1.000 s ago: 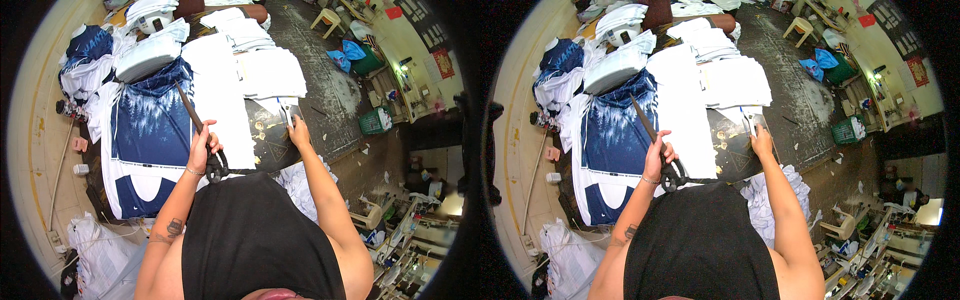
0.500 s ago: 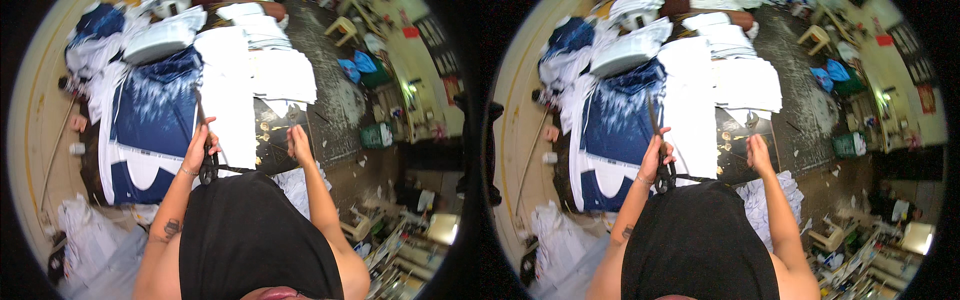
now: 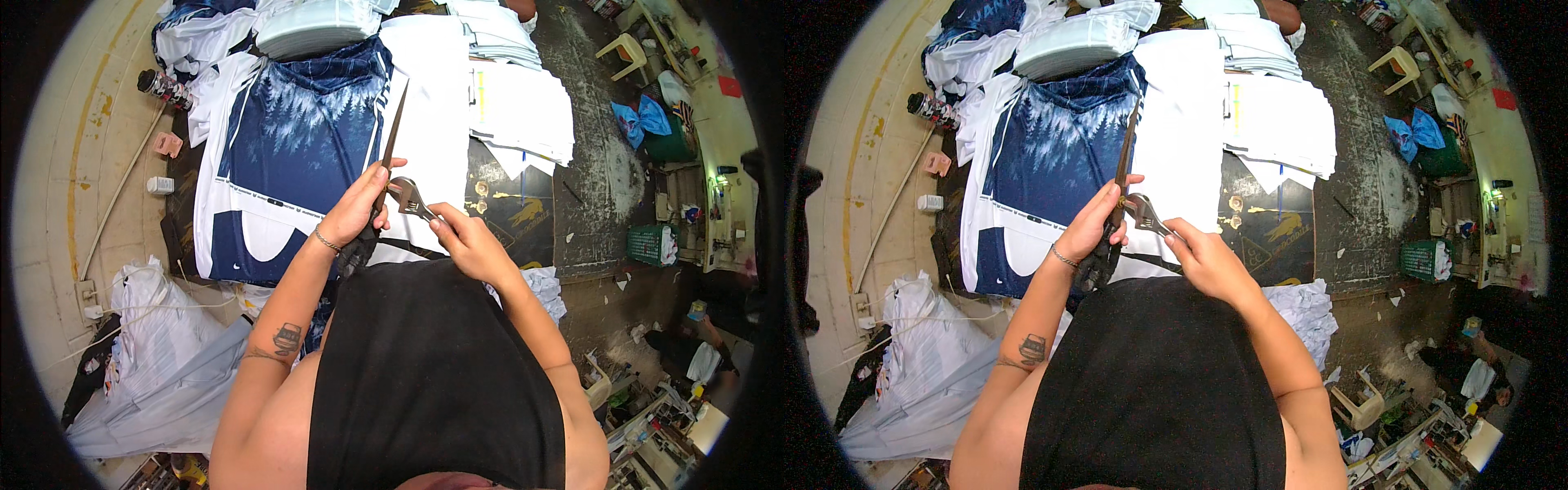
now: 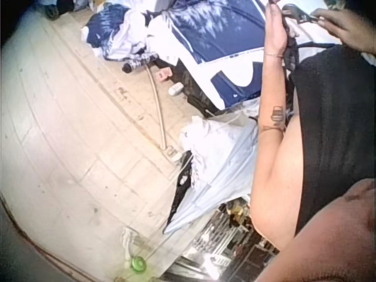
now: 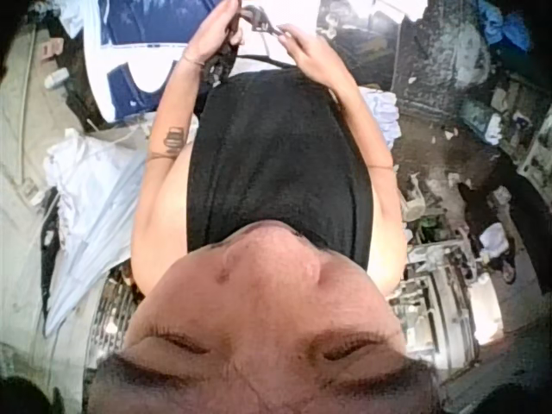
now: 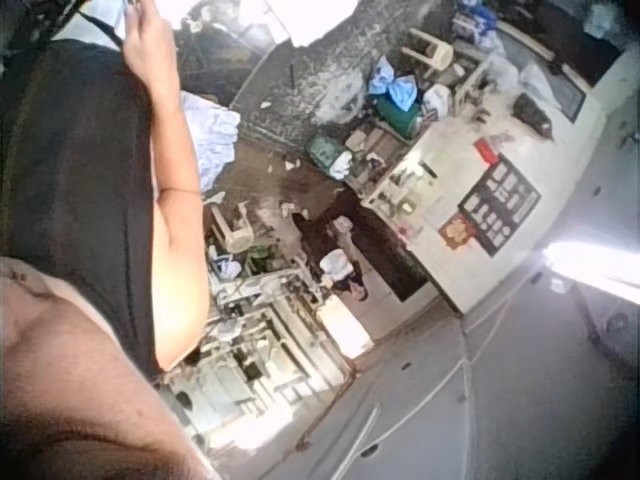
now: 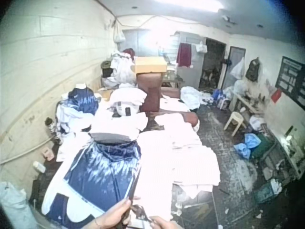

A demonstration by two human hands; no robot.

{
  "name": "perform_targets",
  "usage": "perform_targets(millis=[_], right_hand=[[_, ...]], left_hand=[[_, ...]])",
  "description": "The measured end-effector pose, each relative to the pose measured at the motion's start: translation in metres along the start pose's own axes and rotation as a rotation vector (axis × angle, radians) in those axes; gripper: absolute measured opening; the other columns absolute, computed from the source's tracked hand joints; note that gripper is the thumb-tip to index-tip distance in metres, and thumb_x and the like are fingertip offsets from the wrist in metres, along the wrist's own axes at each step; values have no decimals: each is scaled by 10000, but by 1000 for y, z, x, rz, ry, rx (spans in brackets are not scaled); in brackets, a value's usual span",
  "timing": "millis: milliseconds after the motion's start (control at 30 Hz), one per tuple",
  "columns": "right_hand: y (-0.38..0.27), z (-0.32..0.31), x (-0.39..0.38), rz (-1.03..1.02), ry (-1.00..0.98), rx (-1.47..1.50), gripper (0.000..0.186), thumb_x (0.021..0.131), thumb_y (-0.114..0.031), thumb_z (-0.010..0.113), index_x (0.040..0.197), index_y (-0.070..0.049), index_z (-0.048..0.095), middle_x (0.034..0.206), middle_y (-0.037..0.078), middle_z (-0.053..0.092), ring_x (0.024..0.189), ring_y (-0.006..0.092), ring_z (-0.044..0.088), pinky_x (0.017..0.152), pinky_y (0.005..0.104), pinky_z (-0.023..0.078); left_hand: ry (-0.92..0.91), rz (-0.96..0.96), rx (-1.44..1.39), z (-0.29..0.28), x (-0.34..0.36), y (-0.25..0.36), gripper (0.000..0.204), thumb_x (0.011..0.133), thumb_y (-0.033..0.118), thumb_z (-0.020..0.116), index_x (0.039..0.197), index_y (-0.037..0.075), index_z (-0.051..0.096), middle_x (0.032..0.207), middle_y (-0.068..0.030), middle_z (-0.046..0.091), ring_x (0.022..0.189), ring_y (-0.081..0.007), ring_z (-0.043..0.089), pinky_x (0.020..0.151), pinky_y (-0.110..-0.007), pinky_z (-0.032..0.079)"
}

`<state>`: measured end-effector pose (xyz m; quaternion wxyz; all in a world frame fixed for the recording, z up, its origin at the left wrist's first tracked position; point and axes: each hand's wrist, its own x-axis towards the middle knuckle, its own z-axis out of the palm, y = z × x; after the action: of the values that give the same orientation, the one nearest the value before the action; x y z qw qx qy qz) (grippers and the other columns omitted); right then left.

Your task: The person repeatedly cuts the side seams of several white and blue jerseys using large shears. After each cut, the person writes on a clipboard and then proceeds to the next jersey. The workspace is cluttered with fabric scraps and stacks of garments.

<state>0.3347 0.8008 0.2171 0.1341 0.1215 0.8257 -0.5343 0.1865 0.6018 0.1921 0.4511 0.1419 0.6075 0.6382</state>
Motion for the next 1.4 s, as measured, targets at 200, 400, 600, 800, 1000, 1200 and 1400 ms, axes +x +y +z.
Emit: perform_targets(millis=[200,400,600,800,1000,1200,1400], right_hand=[[-11,12,5,-35,-29,-72,253,1091,-238,550,1271,-75,624,819,268,686,804,478,689,724,516,515],[-15,17,5,21,-41,-91,244,1091,-235,546,1262,-77,615,853,286,697,846,506,688,744,549,516],[-13,18,2,2,-27,-157,243,1083,-235,556,1255,-71,608,887,291,710,868,509,692,752,567,520],[-5,25,6,-78,13,-274,216,1093,-223,529,1252,-85,579,866,286,712,854,503,696,746,586,538],[25,24,5,-146,-57,-724,426,965,-166,612,1386,-179,546,1029,152,728,856,376,756,703,498,596],[54,10,10,-616,182,-1088,487,941,-198,616,1428,-178,613,983,57,680,823,189,714,653,364,578],[111,-11,6,-497,344,-756,422,969,-238,661,1389,-197,655,968,88,631,826,275,682,669,414,559]], left_hand=[[51,-50,-13,-9,-2,-14,530,1186,421,274,1585,113,436,941,-32,628,560,-61,478,615,-245,527],[39,-31,-89,-12,-8,-17,545,1186,424,267,1591,94,424,914,-42,630,557,-62,479,617,-248,530],[26,-54,-72,-11,-11,-17,542,1186,424,268,1588,97,427,921,-39,617,560,-63,489,613,-250,533],[32,-113,-28,-15,-8,-24,538,1182,441,272,1569,110,447,927,-43,607,551,-77,467,618,-274,536],[-52,-400,-132,-33,7,-39,549,1157,502,306,1484,107,503,1111,-151,691,548,-105,444,637,-336,548],[-323,-648,-282,-45,17,-58,561,1166,459,221,1499,75,457,1268,-225,716,551,-113,421,666,-395,563],[-120,-636,-209,-46,1,-62,378,1143,408,443,1314,89,551,1119,-179,704,563,-138,446,641,-380,532]])
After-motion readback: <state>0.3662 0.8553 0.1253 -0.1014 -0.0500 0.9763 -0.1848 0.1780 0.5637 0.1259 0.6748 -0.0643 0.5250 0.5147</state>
